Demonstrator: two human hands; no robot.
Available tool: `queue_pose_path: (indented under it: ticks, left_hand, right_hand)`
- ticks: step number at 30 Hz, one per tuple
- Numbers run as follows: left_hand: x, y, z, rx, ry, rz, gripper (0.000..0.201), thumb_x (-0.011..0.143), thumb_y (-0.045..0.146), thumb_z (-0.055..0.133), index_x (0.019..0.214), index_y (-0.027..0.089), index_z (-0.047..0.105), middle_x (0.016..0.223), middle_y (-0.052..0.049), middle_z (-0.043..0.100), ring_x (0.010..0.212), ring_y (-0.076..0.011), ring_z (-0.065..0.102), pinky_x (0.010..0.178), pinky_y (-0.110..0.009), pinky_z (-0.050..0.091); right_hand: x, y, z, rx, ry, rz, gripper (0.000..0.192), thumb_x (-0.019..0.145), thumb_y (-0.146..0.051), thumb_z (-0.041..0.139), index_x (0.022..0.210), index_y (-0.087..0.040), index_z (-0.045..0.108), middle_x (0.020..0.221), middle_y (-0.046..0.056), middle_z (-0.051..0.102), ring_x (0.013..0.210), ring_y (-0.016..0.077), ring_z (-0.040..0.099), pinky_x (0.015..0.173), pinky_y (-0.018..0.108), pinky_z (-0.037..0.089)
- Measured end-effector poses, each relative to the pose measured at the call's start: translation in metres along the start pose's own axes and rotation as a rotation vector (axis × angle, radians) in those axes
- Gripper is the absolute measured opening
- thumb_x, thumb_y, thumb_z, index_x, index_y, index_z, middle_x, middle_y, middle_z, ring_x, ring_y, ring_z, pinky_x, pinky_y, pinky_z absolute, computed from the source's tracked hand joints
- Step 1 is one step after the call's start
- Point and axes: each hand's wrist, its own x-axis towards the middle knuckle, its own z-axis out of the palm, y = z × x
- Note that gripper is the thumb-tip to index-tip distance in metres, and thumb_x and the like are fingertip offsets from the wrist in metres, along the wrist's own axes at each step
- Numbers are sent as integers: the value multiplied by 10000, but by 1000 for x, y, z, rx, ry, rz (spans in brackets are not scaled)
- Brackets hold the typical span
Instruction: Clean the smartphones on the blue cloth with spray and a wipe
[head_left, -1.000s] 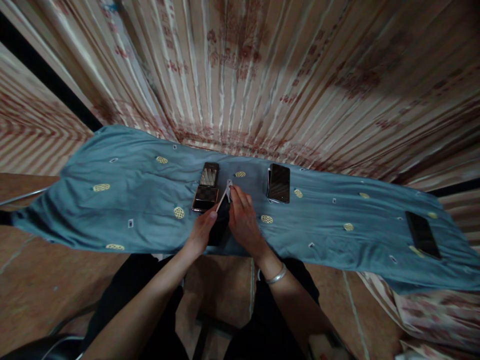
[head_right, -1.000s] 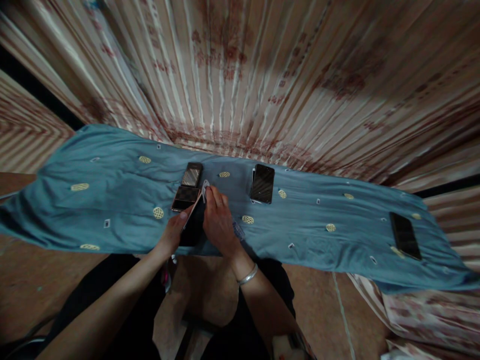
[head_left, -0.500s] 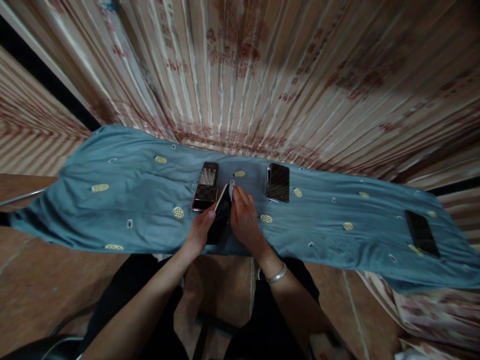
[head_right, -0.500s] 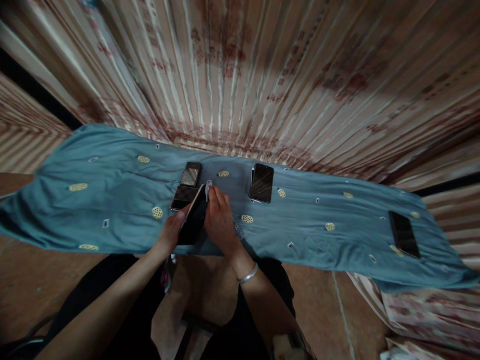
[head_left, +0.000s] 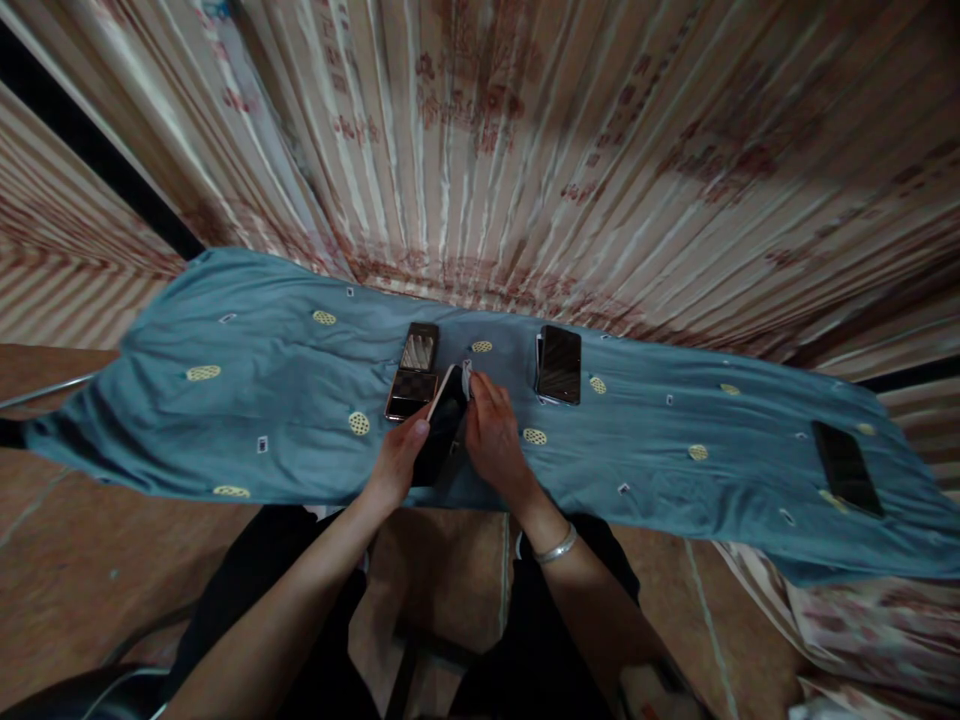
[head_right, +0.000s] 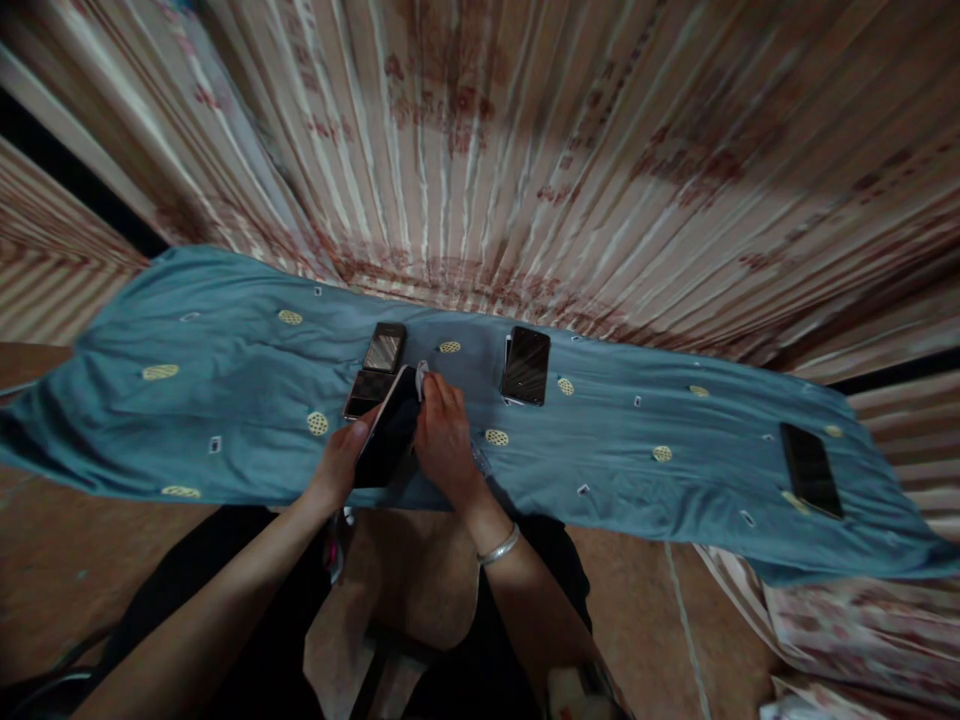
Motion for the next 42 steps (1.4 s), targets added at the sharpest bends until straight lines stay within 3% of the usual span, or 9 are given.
queue_pose_path:
  ticks: [14, 21, 26, 34, 42]
  left_hand:
    - [0, -2, 2, 0, 9, 4, 888, 762, 888, 556, 1168, 137, 801, 1214, -168, 787, 1272, -390, 663, 1174, -495, 441]
    - [1, -1, -1, -12, 40, 2, 933, 761, 901, 527, 1201, 120, 785, 1264, -158, 771, 1274, -391, 659, 1151, -486, 471]
    - [2, 1, -1, 8, 53, 26, 927, 776, 901, 506, 1188, 122, 793, 1273, -148, 770, 1295, -380, 651, 1165, -460, 464]
    - [7, -7, -3, -97, 58, 43, 892, 807, 856, 537, 1220, 103, 776, 1179, -151, 799, 1311, -376, 640, 1183, -475, 446]
    - [6, -10, -1, -158, 60, 3, 847, 820, 822, 566, 1224, 107, 771, 1190, -155, 793, 1343, -363, 619, 1193, -474, 435]
  right_hand:
    - [-1, -1, -2, 11, -7, -28, 539, 1021, -116, 316, 1531, -105, 489, 1486, 200, 611, 1388, 267, 563, 1202, 533, 427]
    - [-2, 6, 7, 26, 0, 63, 508, 1030, -158, 325, 1491, -93, 530, 1453, 220, 634, 1386, 290, 569, 1194, 564, 434]
    - [-3, 6, 10, 61, 41, 82, 486, 1035, -182, 331, 1451, -92, 565, 1424, 198, 659, 1348, 273, 603, 1169, 509, 480]
    - [-8, 0, 12, 70, -25, 47, 468, 1035, -171, 373, 1462, -109, 555, 1358, 197, 682, 1251, 276, 653, 1114, 488, 521]
    - [-6, 5, 13, 70, 19, 50, 494, 1045, -175, 343, 1499, -127, 530, 1397, 182, 667, 1303, 269, 622, 1138, 495, 501]
